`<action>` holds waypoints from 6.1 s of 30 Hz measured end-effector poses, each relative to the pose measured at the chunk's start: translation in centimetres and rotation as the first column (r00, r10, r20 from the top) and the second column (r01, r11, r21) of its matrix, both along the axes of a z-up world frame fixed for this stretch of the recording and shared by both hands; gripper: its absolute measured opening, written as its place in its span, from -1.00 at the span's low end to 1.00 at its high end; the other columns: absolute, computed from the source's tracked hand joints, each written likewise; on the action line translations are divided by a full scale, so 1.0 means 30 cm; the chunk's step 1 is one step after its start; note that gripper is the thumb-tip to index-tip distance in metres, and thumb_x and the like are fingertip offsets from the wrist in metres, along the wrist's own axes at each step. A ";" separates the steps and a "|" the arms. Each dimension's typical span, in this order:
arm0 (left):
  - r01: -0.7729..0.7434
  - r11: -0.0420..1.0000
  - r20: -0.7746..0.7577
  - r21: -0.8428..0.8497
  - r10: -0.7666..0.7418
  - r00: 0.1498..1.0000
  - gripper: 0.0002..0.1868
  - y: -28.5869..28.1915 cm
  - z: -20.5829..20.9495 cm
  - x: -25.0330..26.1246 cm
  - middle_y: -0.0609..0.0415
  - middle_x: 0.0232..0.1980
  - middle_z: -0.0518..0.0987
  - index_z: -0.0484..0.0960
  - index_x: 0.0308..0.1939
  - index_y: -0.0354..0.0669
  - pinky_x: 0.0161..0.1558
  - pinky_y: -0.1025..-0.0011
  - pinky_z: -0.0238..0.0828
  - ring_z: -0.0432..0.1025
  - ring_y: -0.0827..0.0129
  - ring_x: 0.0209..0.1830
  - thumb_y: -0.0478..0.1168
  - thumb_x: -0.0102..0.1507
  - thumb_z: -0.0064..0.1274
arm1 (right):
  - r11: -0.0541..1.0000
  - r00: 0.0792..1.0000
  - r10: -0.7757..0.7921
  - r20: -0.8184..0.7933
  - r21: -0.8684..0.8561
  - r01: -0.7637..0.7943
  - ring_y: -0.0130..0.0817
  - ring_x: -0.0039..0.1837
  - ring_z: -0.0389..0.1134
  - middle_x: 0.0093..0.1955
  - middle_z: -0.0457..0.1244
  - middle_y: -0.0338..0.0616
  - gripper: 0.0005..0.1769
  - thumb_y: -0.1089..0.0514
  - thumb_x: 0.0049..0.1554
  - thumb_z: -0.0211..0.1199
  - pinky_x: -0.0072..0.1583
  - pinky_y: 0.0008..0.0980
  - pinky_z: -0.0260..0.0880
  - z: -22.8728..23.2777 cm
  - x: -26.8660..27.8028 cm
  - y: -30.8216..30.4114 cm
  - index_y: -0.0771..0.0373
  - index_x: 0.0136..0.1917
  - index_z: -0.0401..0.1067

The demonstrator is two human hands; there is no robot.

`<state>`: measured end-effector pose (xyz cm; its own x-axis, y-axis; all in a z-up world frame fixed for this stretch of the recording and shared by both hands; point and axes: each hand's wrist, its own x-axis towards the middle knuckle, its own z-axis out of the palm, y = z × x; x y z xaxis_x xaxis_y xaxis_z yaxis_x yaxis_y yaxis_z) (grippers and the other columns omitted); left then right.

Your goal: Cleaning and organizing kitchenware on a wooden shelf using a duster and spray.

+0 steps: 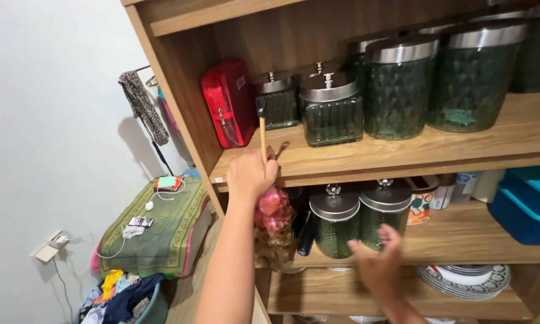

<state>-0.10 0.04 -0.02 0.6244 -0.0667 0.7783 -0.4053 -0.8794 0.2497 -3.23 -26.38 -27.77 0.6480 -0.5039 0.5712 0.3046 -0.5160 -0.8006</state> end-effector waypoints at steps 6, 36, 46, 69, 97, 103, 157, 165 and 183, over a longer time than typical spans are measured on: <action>0.007 1.000 -0.003 0.021 -0.007 1.000 -0.74 0.007 -0.007 0.016 -0.15 -0.37 0.63 0.69 -0.31 -0.03 -0.18 -0.06 0.44 0.53 -0.14 -0.31 -0.05 0.13 -0.06 | 1.000 0.980 -0.014 -0.196 -0.011 0.012 0.06 0.44 0.06 0.52 -0.09 0.26 0.43 -0.14 -0.33 0.68 0.37 0.04 0.15 0.087 -0.018 0.264 0.40 0.55 -0.08; -0.021 0.996 -0.035 0.088 0.024 0.999 -0.72 0.003 -0.002 0.004 -0.14 -0.30 0.66 0.67 -0.30 -0.05 -0.15 -0.07 0.47 0.55 -0.13 -0.27 -0.03 0.16 -0.08 | 0.901 0.870 -0.330 0.366 -0.151 0.406 -0.05 0.45 0.20 0.40 0.15 0.19 0.41 -0.23 -0.38 0.69 0.46 -0.02 0.28 0.443 -0.420 -0.333 0.38 0.50 0.00; -0.069 0.995 -0.039 0.076 0.073 0.997 -0.75 -0.016 0.000 -0.004 -0.09 -0.33 0.65 0.66 -0.32 -0.01 -0.21 -0.02 0.45 0.54 -0.08 -0.31 -0.06 0.15 -0.11 | 0.812 0.849 -0.485 0.208 -0.253 0.526 0.16 0.65 0.01 0.57 -0.10 0.27 0.43 -0.23 0.01 0.72 0.59 0.13 0.15 0.865 -0.156 -1.022 0.39 0.70 -0.18; -0.079 0.992 -0.010 0.095 0.080 0.997 -0.77 -0.017 -0.011 0.010 -0.07 -0.40 0.61 0.65 -0.33 -0.01 -0.23 0.00 0.43 0.52 -0.06 -0.33 -0.09 0.13 -0.11 | 0.841 0.863 -0.496 0.094 -0.198 0.504 0.32 0.65 -0.10 0.56 -0.12 0.31 0.09 0.06 0.08 0.51 0.58 0.15 0.04 0.926 0.283 -1.226 0.38 0.60 -0.14; -0.057 0.993 -0.012 0.106 0.059 0.998 -0.77 0.000 -0.014 0.018 -0.11 -0.36 0.63 0.66 -0.30 0.00 -0.21 -0.05 0.43 0.53 -0.11 -0.31 -0.06 0.15 -0.08 | 0.744 0.659 -0.404 0.634 -0.192 0.640 0.05 0.52 0.11 0.49 -0.02 0.21 -0.37 0.34 0.30 0.22 0.55 0.00 0.08 0.588 0.175 -1.062 0.37 0.53 0.03; -0.024 0.996 0.016 0.088 0.023 1.000 -0.76 -0.004 -0.003 0.004 -0.12 -0.38 0.62 0.66 -0.32 -0.02 -0.21 -0.05 0.43 0.53 -0.11 -0.31 -0.05 0.15 -0.07 | 0.970 0.915 -0.095 0.392 -0.172 0.175 -0.11 0.31 0.20 0.28 0.12 0.13 -0.31 0.16 0.12 0.40 0.36 -0.11 0.26 -0.010 0.113 -0.505 0.40 0.39 0.16; -0.026 0.997 -0.032 0.070 0.029 0.999 -0.75 -0.003 0.004 0.001 -0.10 -0.33 0.65 0.67 -0.30 -0.06 -0.16 -0.01 0.45 0.54 -0.08 -0.29 -0.07 0.14 -0.07 | 0.929 0.946 -0.302 0.117 -0.186 0.320 0.14 0.51 0.21 0.54 0.14 0.30 0.44 -0.23 -0.14 0.68 0.44 -0.07 0.25 0.971 0.127 -0.948 0.36 0.66 -0.15; -0.043 0.995 -0.069 0.092 0.049 0.996 -0.77 -0.006 0.006 0.002 -0.09 -0.35 0.64 0.65 -0.31 -0.05 -0.16 0.00 0.45 0.54 -0.07 -0.30 -0.08 0.15 -0.08 | 0.942 0.958 -0.282 -0.057 -0.206 0.265 0.36 0.76 -0.45 0.78 -0.53 0.39 0.72 -0.41 -0.03 0.59 0.63 0.21 -0.18 0.984 0.246 -0.989 0.17 0.74 -0.72; -0.034 0.994 -0.023 0.103 0.037 0.999 -0.77 -0.002 -0.003 0.010 -0.11 -0.36 0.63 0.63 -0.33 -0.08 -0.16 -0.01 0.44 0.53 -0.07 -0.29 -0.10 0.13 -0.09 | 0.947 0.867 -0.319 -0.382 -0.158 0.279 0.30 0.77 -0.61 0.76 -0.71 0.28 0.80 -0.60 -0.21 0.47 0.55 0.60 -0.37 1.064 0.295 -0.923 -0.13 0.67 -0.90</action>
